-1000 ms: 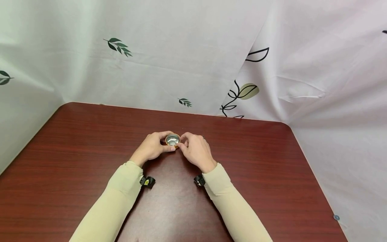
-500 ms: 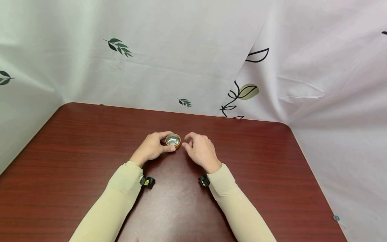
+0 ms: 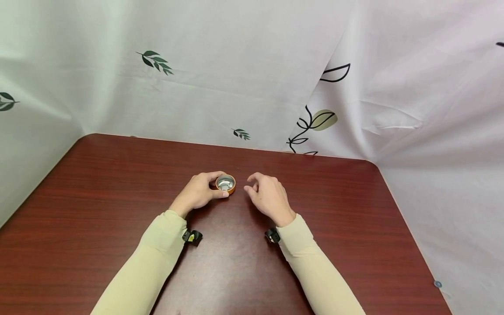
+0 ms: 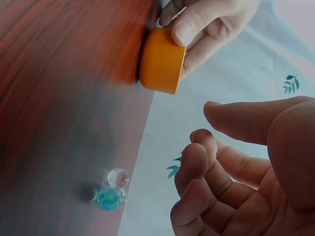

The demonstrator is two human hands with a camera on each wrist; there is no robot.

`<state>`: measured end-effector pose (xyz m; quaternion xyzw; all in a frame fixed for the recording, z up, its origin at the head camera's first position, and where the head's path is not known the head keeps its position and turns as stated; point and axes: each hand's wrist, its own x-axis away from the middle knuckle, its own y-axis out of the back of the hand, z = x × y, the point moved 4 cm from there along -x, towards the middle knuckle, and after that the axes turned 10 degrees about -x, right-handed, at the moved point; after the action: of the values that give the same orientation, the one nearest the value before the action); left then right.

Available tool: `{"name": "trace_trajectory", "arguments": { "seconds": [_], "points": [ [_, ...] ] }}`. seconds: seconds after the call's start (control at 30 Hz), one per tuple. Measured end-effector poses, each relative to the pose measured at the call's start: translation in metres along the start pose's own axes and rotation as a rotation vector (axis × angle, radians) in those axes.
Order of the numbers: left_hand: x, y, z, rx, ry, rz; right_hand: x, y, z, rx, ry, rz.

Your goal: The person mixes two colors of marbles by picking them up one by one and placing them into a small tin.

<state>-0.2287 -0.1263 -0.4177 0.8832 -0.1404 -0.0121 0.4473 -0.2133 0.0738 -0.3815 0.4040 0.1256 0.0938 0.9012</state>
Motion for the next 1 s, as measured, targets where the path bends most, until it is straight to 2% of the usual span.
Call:
{"name": "trace_trajectory", "arguments": {
  "seconds": [0.73,1.0],
  "points": [
    [-0.001,0.0,0.001,-0.015,0.003,-0.006,0.006,0.014,-0.021,0.016,-0.028,-0.024],
    [-0.001,0.0,0.002,-0.02,0.004,0.004,0.008,0.015,-0.027,0.029,-0.061,-0.007]
  ]
}}
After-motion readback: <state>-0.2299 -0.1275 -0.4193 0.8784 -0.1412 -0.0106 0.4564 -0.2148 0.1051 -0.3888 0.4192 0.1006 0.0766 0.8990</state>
